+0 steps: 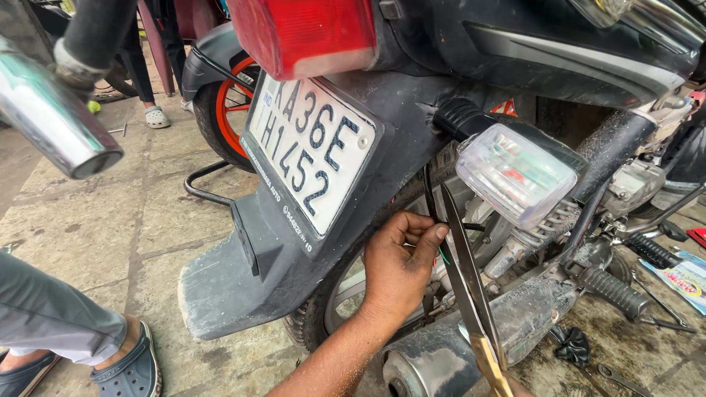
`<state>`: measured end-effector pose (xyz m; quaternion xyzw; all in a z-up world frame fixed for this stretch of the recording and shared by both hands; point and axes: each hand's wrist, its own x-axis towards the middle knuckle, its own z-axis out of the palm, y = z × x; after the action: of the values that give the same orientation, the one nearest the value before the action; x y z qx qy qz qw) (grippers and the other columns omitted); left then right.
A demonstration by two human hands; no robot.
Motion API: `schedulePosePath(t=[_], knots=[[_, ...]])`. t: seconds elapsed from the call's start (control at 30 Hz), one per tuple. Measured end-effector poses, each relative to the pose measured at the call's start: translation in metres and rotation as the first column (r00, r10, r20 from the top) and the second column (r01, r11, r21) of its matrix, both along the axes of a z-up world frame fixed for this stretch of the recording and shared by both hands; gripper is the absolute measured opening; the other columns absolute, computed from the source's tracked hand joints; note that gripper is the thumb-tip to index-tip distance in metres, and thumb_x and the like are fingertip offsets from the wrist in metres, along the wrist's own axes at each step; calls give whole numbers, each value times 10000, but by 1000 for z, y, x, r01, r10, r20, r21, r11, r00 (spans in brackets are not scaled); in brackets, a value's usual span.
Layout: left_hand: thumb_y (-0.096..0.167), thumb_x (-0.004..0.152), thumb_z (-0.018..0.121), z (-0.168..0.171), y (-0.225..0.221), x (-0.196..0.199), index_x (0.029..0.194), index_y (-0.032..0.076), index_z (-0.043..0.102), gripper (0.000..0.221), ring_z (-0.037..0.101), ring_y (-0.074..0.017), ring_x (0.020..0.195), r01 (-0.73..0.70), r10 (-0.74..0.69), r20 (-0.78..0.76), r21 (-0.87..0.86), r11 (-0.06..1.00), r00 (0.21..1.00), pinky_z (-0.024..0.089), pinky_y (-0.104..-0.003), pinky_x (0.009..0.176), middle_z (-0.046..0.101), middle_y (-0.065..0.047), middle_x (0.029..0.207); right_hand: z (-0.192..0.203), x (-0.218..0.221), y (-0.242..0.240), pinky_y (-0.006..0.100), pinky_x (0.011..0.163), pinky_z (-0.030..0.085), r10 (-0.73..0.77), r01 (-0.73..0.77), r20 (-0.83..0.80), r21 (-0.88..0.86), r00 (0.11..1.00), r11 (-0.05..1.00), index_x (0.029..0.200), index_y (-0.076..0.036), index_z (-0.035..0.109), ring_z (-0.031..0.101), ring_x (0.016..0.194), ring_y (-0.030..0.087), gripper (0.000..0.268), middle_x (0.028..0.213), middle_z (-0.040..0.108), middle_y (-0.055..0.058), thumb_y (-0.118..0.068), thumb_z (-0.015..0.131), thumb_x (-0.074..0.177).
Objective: Repairing the rear turn signal and tail light wiring on a motorcycle.
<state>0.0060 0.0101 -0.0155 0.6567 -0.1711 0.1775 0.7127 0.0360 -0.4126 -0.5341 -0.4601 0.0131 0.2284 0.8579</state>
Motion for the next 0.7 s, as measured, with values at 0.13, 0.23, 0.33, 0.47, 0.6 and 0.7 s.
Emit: schedulePosePath(t=[0.13, 0.23, 0.33, 0.47, 0.6, 0.7], knots=[[152, 961, 719, -3, -4, -1, 966, 35, 676, 124, 666, -60, 734, 14, -14, 7, 19, 1000, 1000, 571, -232, 632, 708, -22, 831, 98, -13, 26, 430, 603, 624, 142, -164, 186, 107, 972, 981, 1568, -128, 422, 719, 718, 278, 602, 918, 669, 247, -534, 552, 1143], [154, 958, 733, 2, -5, -4, 961, 32, 681, 132, 671, -60, 727, -22, 16, 73, 76, 997, 997, 563, -239, 615, 717, -29, 827, 298, -114, 173, 344, 725, 643, -373, 631, 581, -337, 723, 699, 1462, 76, 454, 755, 803, 246, 827, 961, 733, 219, -491, 611, 882], [157, 945, 729, 11, -4, -10, 947, 41, 693, 121, 680, -61, 687, -10, 9, 11, 127, 992, 1000, 560, -239, 582, 723, -24, 787, 332, -115, 192, 289, 808, 574, -266, 596, 621, -411, 737, 690, 1552, 28, 373, 719, 908, 220, 884, 1019, 703, 179, -488, 565, 861], [162, 938, 750, 9, -8, -7, 923, 38, 709, 132, 673, -72, 670, -45, 37, 52, 178, 983, 998, 550, -244, 576, 723, -30, 762, 331, -105, 184, 310, 752, 542, -275, 453, 427, -399, 861, 797, 1579, -23, 343, 658, 847, 213, 879, 1037, 651, 204, -478, 607, 874], [159, 941, 739, 4, -14, -4, 931, 38, 701, 127, 663, -76, 677, -35, 27, 59, 140, 990, 998, 553, -249, 576, 717, -36, 778, 343, -102, 185, 326, 643, 538, -183, 361, 476, -314, 860, 878, 1615, -33, 320, 621, 730, 208, 1019, 972, 611, 196, -577, 635, 813], [146, 949, 737, 6, -16, -4, 940, 33, 699, 119, 653, -81, 681, -42, 26, 101, 152, 988, 995, 540, -252, 587, 718, -38, 784, 340, -96, 177, 367, 493, 491, -137, 230, 356, -234, 924, 945, 1660, -95, 287, 572, 565, 224, 1079, 895, 588, 191, -628, 665, 801]])
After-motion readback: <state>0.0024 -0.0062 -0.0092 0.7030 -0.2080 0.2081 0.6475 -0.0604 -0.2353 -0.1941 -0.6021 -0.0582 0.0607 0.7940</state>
